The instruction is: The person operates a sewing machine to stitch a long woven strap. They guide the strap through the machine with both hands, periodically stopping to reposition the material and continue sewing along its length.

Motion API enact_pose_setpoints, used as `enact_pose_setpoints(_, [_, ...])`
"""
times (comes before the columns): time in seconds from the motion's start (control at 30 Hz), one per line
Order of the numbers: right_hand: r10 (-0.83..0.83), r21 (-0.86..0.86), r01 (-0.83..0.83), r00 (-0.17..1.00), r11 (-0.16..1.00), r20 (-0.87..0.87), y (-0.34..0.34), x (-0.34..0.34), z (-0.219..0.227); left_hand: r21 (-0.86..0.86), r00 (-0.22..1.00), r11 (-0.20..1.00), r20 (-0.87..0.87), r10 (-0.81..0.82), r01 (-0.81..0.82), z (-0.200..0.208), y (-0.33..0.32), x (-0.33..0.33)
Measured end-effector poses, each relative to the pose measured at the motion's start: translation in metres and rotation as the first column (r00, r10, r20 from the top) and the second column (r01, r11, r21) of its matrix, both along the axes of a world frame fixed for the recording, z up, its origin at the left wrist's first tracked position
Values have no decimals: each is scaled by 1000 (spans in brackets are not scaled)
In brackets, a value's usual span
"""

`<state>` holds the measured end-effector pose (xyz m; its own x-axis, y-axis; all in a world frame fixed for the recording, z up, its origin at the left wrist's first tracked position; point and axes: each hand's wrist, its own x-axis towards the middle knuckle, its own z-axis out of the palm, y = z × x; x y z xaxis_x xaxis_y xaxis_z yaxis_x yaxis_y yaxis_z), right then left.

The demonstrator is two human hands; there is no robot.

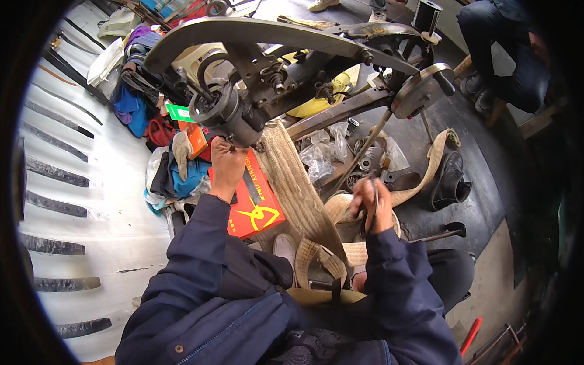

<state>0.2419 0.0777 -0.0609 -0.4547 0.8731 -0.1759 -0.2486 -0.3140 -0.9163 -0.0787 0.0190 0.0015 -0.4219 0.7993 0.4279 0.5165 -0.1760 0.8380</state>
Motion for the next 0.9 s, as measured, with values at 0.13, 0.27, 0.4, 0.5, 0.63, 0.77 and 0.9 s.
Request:
enact_pose_setpoints(0.13, [637, -169, -650, 760, 741, -130, -7, 1, 81, 13, 999, 1000, 41, -26, 26, -1, 0, 0])
enact_pose_setpoints(0.27, [756, -339, -795, 595, 503, -274, 10, -29, 97, 30, 998, 999, 53, 18, -19, -3, 2, 2])
enact_pose_setpoints(0.4, [740, -373, -813, 571, 448, -357, 27, -51, 92, -25, 998, 1000, -66, 11, -13, -2, -1, -1])
enact_pose_setpoints(0.5, [742, -366, -831, 546, 419, -389, 30, -59, 92, 5, 999, 1000, -40, -18, 18, -2, -2, -1])
enact_pose_setpoints(0.63, [733, -382, -830, 546, 407, -406, 28, -65, 93, 59, 987, 998, 154, -46, 38, -4, -2, 3])
enact_pose_setpoints(0.77, [722, -383, -818, 566, 430, -398, 27, -69, 91, 43, 1000, 999, 17, -20, 20, -1, -1, 0])
enact_pose_setpoints(0.9, [703, -391, -830, 550, 398, -451, 30, -67, 85, -19, 1000, 1000, 26, 0, 0, 2, -5, 0])
